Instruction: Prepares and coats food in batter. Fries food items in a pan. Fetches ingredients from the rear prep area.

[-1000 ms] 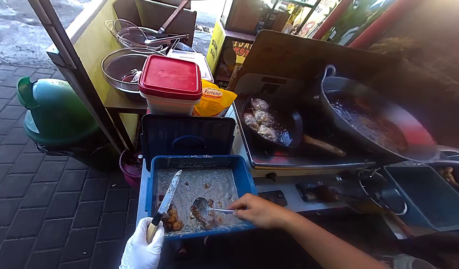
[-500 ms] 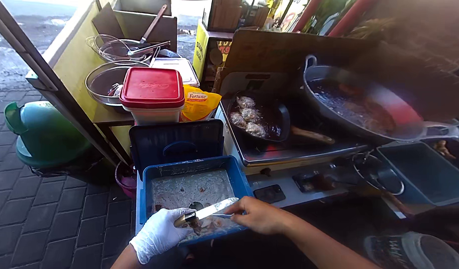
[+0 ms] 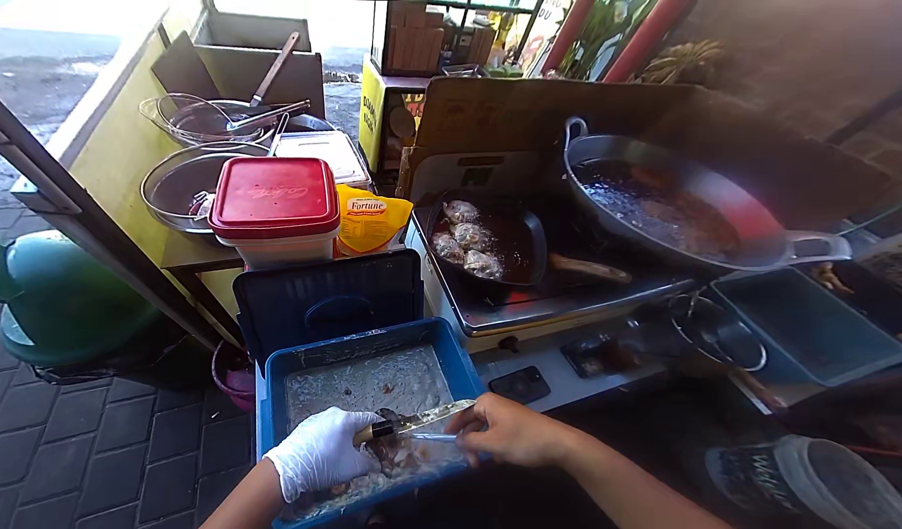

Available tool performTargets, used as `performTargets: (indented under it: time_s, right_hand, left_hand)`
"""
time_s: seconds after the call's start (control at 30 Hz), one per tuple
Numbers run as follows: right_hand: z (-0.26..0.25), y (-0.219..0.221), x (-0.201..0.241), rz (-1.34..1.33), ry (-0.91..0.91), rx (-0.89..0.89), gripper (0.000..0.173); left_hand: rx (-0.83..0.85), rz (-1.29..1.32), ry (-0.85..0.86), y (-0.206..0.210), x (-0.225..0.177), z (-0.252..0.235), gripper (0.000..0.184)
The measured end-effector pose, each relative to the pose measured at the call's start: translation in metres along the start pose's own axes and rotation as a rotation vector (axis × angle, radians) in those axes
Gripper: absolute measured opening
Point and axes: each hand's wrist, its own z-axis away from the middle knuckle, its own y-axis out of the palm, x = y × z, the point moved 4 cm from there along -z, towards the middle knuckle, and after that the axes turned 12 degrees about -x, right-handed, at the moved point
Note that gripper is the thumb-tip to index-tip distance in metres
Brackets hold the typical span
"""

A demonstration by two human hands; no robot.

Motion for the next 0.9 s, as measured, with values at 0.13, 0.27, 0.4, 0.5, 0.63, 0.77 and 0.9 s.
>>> performTargets:
  time_s: [0.13,0.27,0.4,0.5,0.63,0.77,0.9]
  right_hand:
    - [-0.002,-0.009,0.006,-0.051,0.005,0.001,0.023]
    - [-0.005,-0.015,0.010,-0.041,0.040,-0.020,0.023]
    - [-0.004,-0.014,0.006,-0.035,0.098,-0.034,0.026]
    - [-0.002,-0.007,-0.005,-0.025,0.135,-0.051,0.026]
    - [0.000,0.007,-0.022,-0.021,0.194,-0.074,0.026]
    - [-0.003,0.020,-0.032,0.261,0.165,-0.144,0.028]
    - [-0.001,0.040,-0.026,0.602,0.022,-0.240,0.036]
  left_hand:
    - [0.035,0.026,0.027,-0.010,-0.003,-0.007,0.036]
    - [0.029,0.063,0.047,-0.018,-0.002,-0.016,0.032]
    - [0.020,0.155,0.052,-0.013,0.004,-0.022,0.030]
    - [0.021,0.226,0.017,-0.004,0.011,-0.023,0.032]
    - [0.007,0.300,-0.023,0.006,0.027,-0.026,0.034]
    - [-0.131,0.478,-0.114,0.001,0.046,-0.013,0.031]
    - [-0.383,0.650,-0.211,-0.006,0.061,0.015,0.021]
